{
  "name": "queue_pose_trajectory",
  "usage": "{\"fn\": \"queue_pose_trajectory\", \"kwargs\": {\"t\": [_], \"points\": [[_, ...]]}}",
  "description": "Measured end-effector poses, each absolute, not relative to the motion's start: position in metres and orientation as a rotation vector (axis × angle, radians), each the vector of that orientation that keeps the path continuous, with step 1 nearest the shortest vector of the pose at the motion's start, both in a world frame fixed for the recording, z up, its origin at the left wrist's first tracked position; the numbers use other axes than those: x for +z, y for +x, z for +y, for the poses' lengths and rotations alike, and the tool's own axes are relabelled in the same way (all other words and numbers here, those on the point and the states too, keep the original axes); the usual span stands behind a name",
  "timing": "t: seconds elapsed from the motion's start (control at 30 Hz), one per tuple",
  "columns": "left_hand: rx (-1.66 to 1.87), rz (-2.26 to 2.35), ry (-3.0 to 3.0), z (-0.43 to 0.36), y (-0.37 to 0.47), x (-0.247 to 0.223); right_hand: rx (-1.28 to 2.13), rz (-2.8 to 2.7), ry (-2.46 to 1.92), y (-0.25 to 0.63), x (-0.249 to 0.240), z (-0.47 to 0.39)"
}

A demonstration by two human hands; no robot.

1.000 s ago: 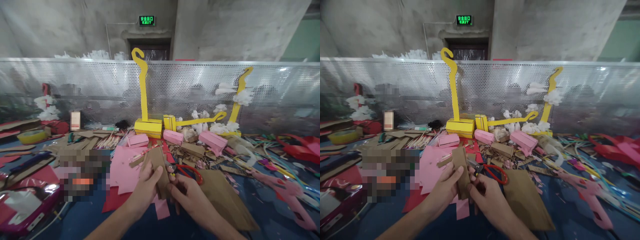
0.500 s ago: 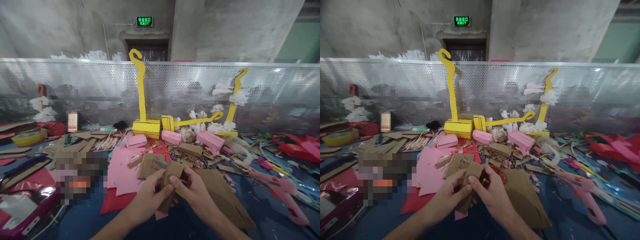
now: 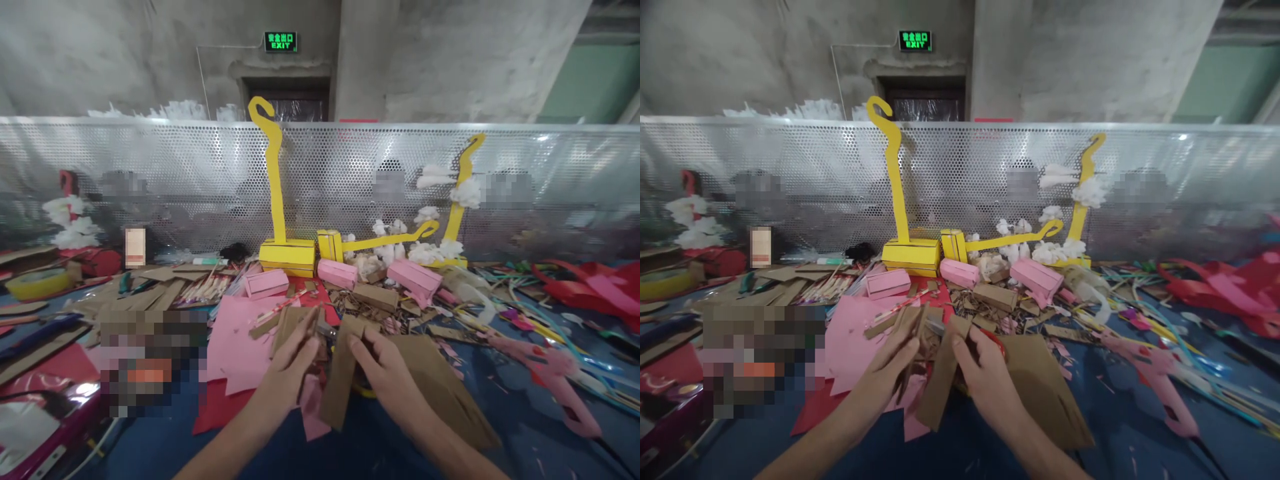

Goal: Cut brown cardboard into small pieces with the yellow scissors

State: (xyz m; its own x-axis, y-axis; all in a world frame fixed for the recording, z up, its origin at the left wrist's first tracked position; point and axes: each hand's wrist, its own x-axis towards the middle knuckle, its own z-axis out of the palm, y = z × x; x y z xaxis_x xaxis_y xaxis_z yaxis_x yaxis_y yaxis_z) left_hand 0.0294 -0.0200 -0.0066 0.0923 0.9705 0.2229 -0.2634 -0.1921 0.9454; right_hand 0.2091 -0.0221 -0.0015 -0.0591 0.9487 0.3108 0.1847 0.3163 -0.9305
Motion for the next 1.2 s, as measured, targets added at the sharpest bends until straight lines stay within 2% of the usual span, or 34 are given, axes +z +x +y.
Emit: {"fn": "queue_pose_trajectory", "kwargs": {"t": [0.13,0.5,0.63,0.87,1.03,1.2], "points": [[1.119,0.822,1.427,-0.03,0.03,0.0,0.98,-1.592,-0.985,0.205,0.003,-0.027],[1.06,0.971,1.701,-0.033,0.038,-0.023,1.069,-1.583,-0.945,0.202,-0.003,-0.027],[1.067,0.991,1.597,-0.039,0.035,-0.019,0.989,-1.623,-0.949,0.201,-0.001,-0.028],[0.747,0.786,1.148,-0.042,0.035,-0.011,0.998,-1.557,-1.025,0.209,-0.004,-0.024],[0.647,0.632,1.106,-0.042,0.033,-0.01,0.994,-1.516,-1.037,0.211,-0.003,-0.022],[0.674,0.674,1.163,-0.04,0.033,-0.011,1.018,-1.513,-1.011,0.21,-0.004,-0.019]]}}
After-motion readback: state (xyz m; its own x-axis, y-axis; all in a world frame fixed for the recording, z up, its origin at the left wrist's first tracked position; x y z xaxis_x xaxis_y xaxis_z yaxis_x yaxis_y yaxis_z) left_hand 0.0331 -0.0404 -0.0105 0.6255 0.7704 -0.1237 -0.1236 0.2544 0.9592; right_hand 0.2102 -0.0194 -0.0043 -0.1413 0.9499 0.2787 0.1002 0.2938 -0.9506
